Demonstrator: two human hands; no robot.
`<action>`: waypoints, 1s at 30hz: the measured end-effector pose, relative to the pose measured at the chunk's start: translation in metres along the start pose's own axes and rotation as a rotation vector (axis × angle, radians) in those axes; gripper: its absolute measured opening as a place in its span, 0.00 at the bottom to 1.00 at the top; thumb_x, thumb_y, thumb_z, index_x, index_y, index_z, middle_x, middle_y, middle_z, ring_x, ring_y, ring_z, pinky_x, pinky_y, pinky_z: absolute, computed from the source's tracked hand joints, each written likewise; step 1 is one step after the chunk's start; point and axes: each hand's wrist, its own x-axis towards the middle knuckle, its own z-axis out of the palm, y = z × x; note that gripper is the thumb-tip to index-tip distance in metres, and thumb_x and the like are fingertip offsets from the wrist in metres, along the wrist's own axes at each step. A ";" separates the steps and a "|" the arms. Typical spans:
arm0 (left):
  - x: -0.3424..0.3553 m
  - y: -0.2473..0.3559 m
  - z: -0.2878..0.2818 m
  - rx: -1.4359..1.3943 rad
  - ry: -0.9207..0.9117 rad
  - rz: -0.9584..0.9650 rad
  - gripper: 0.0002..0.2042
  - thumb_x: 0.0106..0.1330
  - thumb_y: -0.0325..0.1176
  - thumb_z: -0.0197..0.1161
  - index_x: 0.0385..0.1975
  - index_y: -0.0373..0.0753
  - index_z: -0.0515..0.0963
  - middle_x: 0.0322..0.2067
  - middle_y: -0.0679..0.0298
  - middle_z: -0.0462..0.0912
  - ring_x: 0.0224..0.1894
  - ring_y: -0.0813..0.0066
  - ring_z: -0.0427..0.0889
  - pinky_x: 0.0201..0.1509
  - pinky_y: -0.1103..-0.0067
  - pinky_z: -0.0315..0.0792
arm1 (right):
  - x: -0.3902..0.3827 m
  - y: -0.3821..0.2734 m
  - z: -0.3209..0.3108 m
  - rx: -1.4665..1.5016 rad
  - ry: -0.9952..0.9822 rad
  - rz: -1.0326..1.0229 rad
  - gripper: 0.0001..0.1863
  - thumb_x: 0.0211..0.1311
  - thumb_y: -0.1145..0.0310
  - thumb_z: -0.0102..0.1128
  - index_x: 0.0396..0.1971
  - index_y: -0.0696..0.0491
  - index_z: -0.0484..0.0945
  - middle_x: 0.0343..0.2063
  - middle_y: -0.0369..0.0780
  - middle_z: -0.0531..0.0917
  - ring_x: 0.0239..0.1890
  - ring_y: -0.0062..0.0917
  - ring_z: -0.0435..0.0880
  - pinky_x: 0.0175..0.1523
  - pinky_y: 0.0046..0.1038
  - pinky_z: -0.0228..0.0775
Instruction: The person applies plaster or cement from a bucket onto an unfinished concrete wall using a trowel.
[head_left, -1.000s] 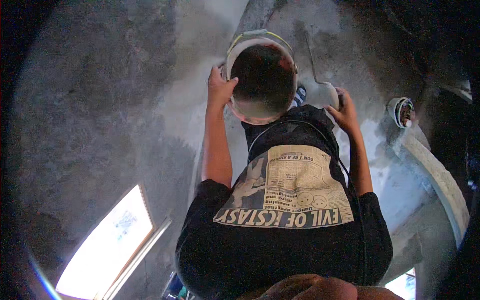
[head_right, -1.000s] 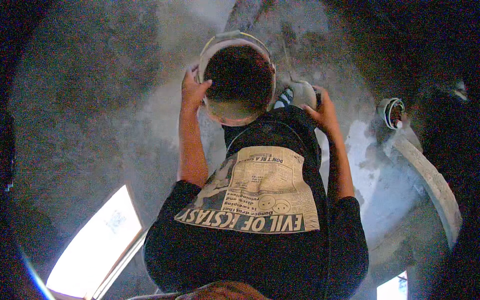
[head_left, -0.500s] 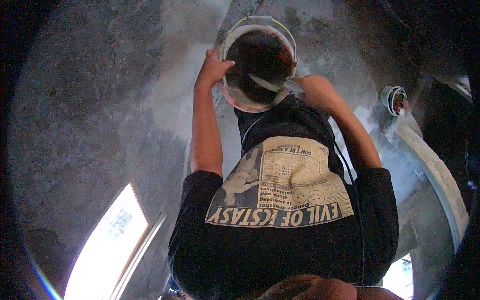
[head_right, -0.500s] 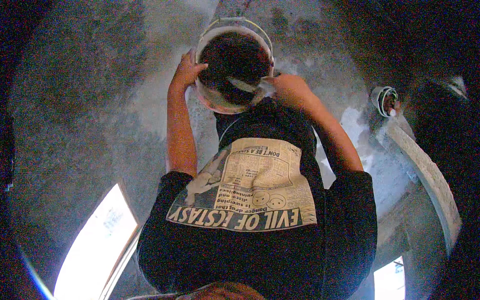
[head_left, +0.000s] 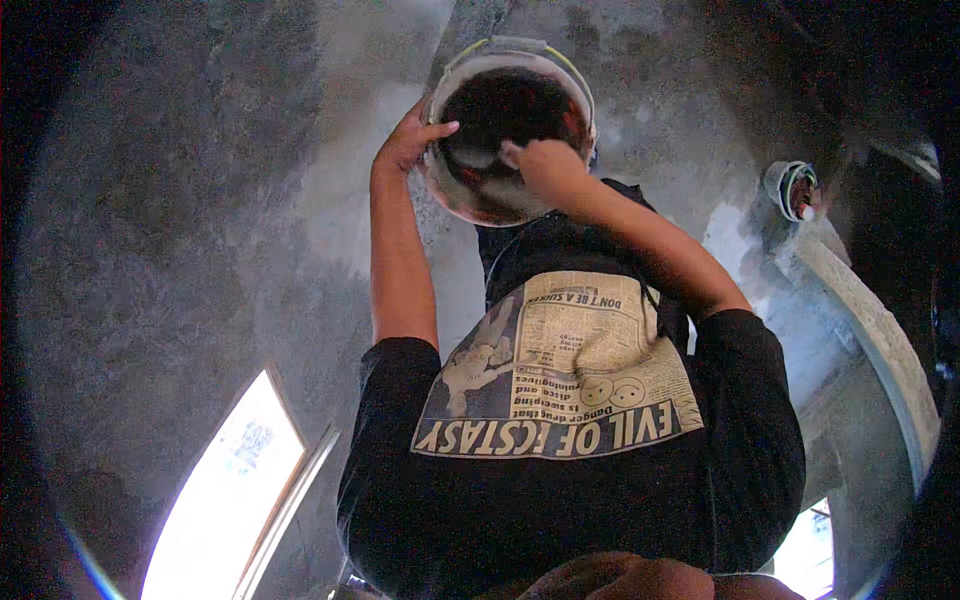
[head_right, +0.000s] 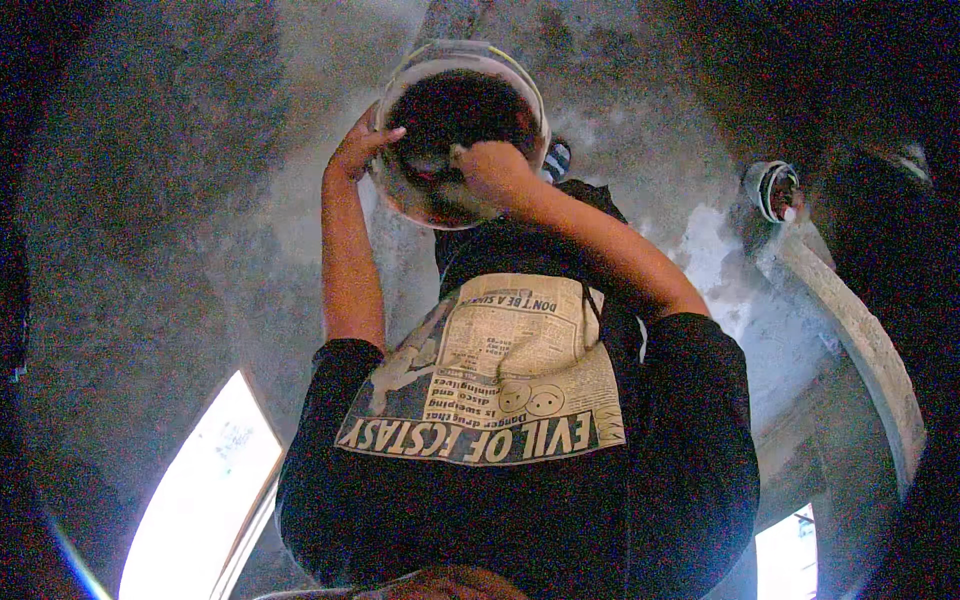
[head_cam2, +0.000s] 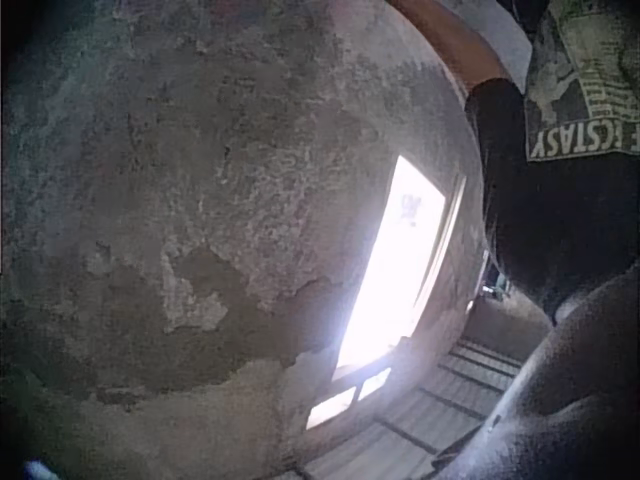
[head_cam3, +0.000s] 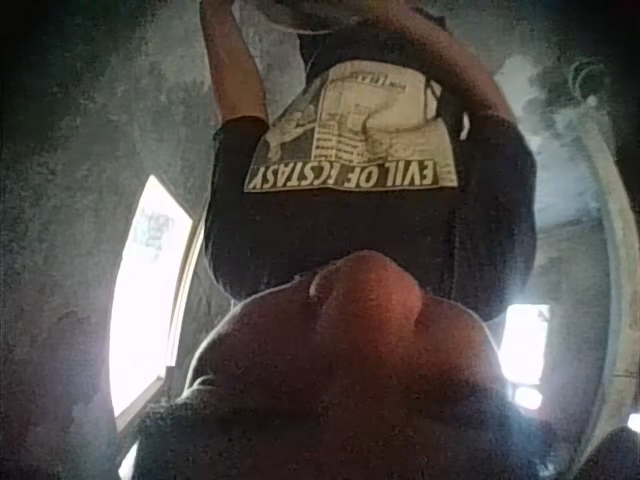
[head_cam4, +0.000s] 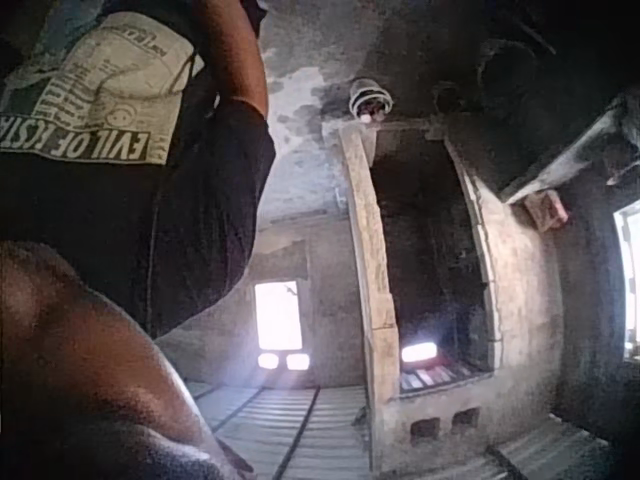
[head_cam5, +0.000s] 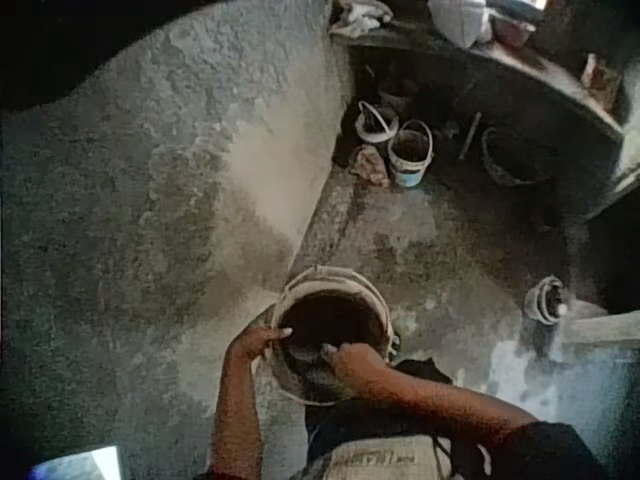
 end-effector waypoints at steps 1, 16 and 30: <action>0.001 -0.003 -0.001 0.023 -0.005 0.015 0.38 0.46 0.37 0.69 0.60 0.39 0.60 0.53 0.59 0.71 0.55 0.62 0.68 0.61 0.69 0.58 | -0.005 -0.004 0.002 -0.015 -0.043 -0.133 0.21 0.55 0.72 0.48 0.52 0.51 0.68 0.27 0.45 0.79 0.28 0.37 0.82 0.31 0.35 0.75; 0.005 0.009 0.012 0.057 -0.022 0.053 0.35 0.49 0.33 0.68 0.59 0.37 0.60 0.52 0.57 0.71 0.55 0.64 0.67 0.60 0.71 0.59 | 0.001 0.044 -0.032 -0.105 0.207 -0.018 0.11 0.57 0.69 0.48 0.38 0.54 0.76 0.23 0.46 0.81 0.29 0.39 0.82 0.32 0.38 0.75; 0.029 0.007 0.018 0.143 -0.049 0.016 0.33 0.50 0.35 0.67 0.58 0.39 0.62 0.49 0.58 0.74 0.51 0.64 0.71 0.57 0.70 0.63 | 0.003 0.074 -0.037 -0.231 -0.131 -0.361 0.12 0.54 0.67 0.51 0.39 0.51 0.77 0.22 0.44 0.81 0.29 0.40 0.82 0.31 0.40 0.75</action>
